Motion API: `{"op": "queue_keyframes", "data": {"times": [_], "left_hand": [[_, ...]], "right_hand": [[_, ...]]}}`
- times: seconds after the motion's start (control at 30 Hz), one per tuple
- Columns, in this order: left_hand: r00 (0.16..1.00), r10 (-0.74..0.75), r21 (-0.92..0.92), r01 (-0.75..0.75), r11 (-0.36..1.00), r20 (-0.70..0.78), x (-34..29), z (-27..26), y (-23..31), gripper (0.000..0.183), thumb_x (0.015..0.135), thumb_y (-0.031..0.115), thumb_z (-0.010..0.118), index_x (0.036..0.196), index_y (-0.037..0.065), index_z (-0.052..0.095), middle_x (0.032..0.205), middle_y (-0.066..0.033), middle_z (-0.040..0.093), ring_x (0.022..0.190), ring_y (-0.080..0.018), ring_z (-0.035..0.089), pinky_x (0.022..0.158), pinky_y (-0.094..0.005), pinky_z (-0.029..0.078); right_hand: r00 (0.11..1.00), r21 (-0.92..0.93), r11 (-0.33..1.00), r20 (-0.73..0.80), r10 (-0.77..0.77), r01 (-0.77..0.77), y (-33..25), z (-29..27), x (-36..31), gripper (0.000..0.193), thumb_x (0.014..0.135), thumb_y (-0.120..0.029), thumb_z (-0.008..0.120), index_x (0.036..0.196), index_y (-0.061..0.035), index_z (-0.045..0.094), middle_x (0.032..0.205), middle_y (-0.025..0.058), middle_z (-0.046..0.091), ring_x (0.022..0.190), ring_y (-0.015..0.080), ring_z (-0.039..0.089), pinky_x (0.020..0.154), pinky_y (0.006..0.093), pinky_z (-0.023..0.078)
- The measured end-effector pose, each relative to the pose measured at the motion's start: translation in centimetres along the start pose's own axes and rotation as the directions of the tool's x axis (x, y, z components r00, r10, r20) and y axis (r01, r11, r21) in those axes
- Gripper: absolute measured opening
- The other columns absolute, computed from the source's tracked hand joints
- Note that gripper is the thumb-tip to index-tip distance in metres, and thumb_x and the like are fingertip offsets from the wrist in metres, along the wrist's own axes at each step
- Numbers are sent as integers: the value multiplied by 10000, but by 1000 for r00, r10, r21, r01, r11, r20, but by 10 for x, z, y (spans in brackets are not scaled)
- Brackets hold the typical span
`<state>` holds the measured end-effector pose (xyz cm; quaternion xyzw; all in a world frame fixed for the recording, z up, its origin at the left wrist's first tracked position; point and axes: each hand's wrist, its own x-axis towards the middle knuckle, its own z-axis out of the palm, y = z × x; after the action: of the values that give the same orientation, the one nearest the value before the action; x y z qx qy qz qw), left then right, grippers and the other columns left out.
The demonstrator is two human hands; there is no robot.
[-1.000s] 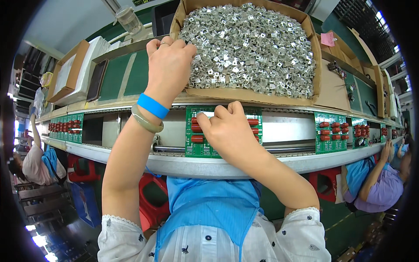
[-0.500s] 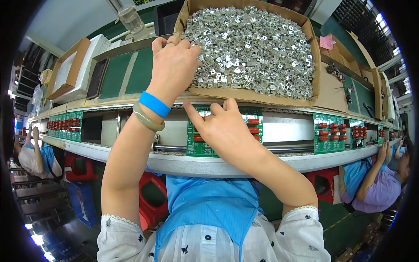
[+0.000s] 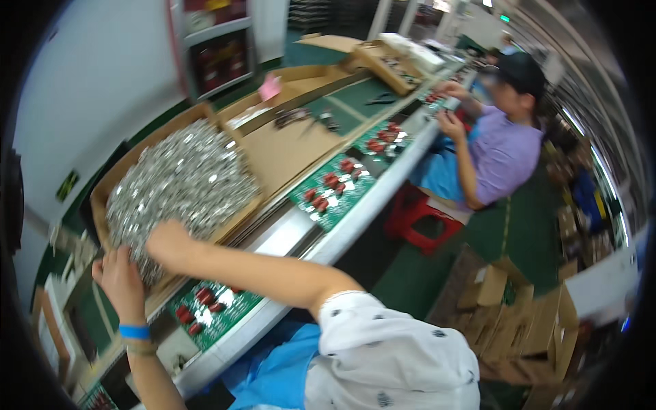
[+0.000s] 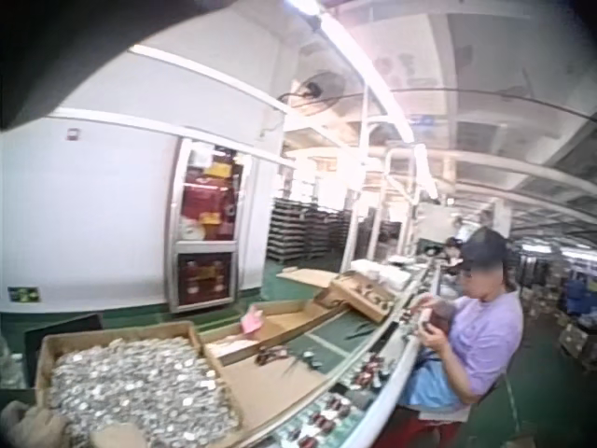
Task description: The person assembles electronic circuit boards on a factory assembly line. They pick small white plastic components from a cardboard box and insert them into slots on the green circuit boards. They also connect a black circular component with multi-colored wires to the board and use pliers to secure the connections.
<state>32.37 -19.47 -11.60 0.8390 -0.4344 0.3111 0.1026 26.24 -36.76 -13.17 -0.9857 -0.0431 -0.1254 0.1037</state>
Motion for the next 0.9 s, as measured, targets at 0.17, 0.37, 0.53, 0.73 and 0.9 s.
{"op": "queue_keyframes", "data": {"times": [0.17, 0.37, 0.53, 0.73, 0.9], "left_hand": [[989, -56, -134, 75, 988, 136, 3, 13, 0, 384, 837, -47, 614, 1206, 59, 638, 1085, -143, 642, 1036, -350, 606, 923, -440, 443], [988, 8, -192, 22, 981, 156, 0, 15, -12, 442, 853, -71, 585, 1272, 61, 627, 1112, -162, 646, 1031, -356, 613, 868, -440, 471], [892, -286, -726, 452, 519, 351, 5, 8, -1, 512, 912, -111, 553, 1402, 34, 540, 1151, -147, 669, 1004, -184, 666, 782, -285, 507], [785, -237, -812, 583, -29, 572, 9, -18, -8, 645, 943, -13, 621, 1520, -36, 335, 1137, -120, 707, 881, -108, 648, 750, -237, 523], [712, -54, -699, 668, -256, 700, 0, -43, -7, 624, 910, 19, 703, 1459, -32, 413, 1154, -173, 721, 989, -216, 723, 827, -297, 583]], "right_hand": [[958, 116, 993, -281, 49, -16, -5, 51, 8, 73, 703, -122, 734, 749, -66, 734, 815, 141, 703, 807, 353, 700, 712, 488, 554], [974, 243, 969, -201, 101, -50, -11, 50, 9, 164, 752, -104, 710, 901, -38, 717, 912, 150, 691, 921, 354, 684, 801, 453, 544], [853, 643, 749, -472, 223, 160, -13, 21, 0, 202, 840, -74, 666, 1034, -44, 712, 985, 131, 660, 960, 356, 658, 844, 440, 533], [909, 685, 645, -415, -36, 338, 5, -10, -10, 212, 855, -96, 704, 1062, -97, 753, 974, 110, 674, 956, 325, 662, 830, 413, 533], [886, 623, 651, -427, -182, 434, 3, -29, -29, 213, 891, -181, 715, 1076, -83, 753, 951, 116, 683, 912, 322, 675, 804, 409, 548]]}}
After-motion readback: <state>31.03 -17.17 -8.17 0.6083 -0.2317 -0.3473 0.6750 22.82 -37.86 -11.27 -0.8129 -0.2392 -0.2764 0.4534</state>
